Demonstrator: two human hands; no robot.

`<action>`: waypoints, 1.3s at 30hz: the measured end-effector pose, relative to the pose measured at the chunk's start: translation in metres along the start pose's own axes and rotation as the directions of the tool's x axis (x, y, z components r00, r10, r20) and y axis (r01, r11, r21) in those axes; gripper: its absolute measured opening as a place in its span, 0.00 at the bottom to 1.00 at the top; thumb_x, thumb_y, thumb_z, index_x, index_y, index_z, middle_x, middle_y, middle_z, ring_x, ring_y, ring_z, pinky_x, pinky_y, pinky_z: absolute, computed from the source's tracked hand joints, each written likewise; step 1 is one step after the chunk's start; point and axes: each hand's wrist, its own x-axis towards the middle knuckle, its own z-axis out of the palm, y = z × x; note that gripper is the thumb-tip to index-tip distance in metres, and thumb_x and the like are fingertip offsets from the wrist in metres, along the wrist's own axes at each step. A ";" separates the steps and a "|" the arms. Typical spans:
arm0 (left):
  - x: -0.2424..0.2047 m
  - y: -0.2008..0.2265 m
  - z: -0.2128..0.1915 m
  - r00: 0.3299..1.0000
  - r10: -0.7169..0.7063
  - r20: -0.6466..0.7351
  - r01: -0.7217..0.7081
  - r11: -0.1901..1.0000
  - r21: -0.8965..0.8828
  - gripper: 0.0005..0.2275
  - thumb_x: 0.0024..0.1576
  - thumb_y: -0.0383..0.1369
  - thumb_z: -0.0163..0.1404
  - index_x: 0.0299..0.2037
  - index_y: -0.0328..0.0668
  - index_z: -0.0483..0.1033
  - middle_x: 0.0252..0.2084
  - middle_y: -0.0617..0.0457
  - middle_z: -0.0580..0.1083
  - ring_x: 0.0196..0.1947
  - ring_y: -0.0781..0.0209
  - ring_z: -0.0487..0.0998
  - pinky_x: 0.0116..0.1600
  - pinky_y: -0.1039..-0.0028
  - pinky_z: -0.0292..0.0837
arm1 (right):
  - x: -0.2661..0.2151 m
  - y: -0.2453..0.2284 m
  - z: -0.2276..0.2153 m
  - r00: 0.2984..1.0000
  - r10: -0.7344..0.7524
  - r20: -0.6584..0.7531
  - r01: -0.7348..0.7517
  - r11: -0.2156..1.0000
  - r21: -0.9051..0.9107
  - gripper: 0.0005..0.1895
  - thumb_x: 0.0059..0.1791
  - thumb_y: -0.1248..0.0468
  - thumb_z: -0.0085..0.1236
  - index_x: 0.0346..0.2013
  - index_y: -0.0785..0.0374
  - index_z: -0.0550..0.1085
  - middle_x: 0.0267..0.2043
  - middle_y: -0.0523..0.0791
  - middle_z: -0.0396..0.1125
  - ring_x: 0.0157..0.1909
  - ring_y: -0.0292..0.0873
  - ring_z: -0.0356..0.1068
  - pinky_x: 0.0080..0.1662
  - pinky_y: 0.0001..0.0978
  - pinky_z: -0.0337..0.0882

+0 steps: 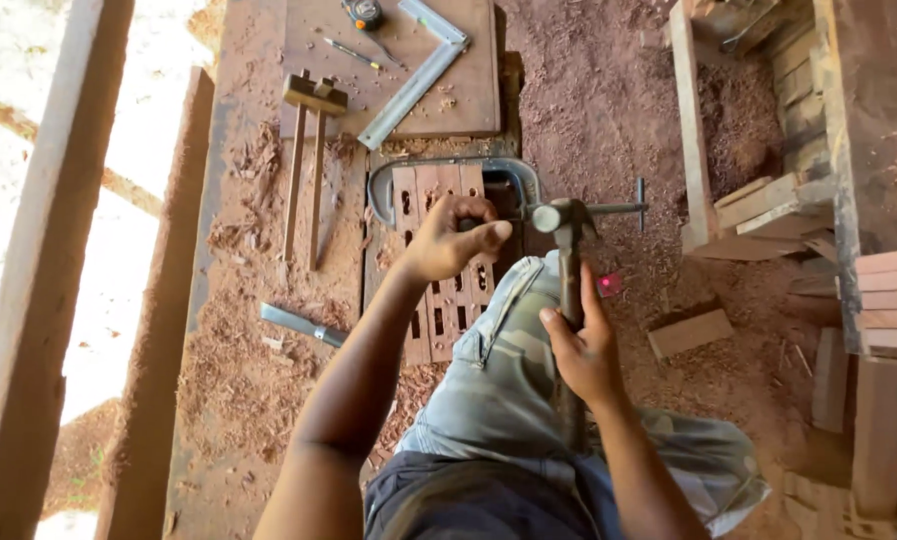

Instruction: Using a hammer and chisel to carve out rectangular holes in a wooden block.

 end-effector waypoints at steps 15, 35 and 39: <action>-0.140 0.000 0.114 0.797 0.585 -0.152 -0.387 0.687 0.616 0.14 0.63 0.37 0.50 0.25 0.49 0.62 0.23 0.57 0.65 0.26 0.63 0.66 0.60 0.56 0.68 | -0.001 -0.011 0.002 0.999 -0.008 0.043 0.007 1.000 0.019 0.37 0.51 0.66 0.51 0.73 0.69 0.51 0.60 0.55 0.68 0.46 0.47 0.72 0.45 0.33 0.72; -0.081 0.003 -0.104 0.671 -0.036 -0.740 0.549 0.696 0.463 0.15 0.67 0.36 0.49 0.59 0.37 0.71 0.42 0.31 0.76 0.44 0.35 0.79 0.46 0.47 0.70 | -0.004 0.007 0.009 0.997 0.006 -0.073 -0.005 1.000 0.017 0.41 0.48 0.62 0.62 0.74 0.60 0.61 0.39 0.55 0.73 0.40 0.57 0.75 0.40 0.50 0.72; -0.156 -0.078 -0.137 0.490 -0.328 -0.808 0.720 0.675 0.163 0.14 0.63 0.30 0.46 0.57 0.38 0.73 0.31 0.51 0.72 0.27 0.64 0.69 0.29 0.72 0.66 | -0.009 0.008 0.012 0.998 0.024 -0.063 -0.019 0.997 0.076 0.40 0.48 0.63 0.61 0.74 0.63 0.60 0.39 0.57 0.73 0.40 0.59 0.75 0.40 0.52 0.72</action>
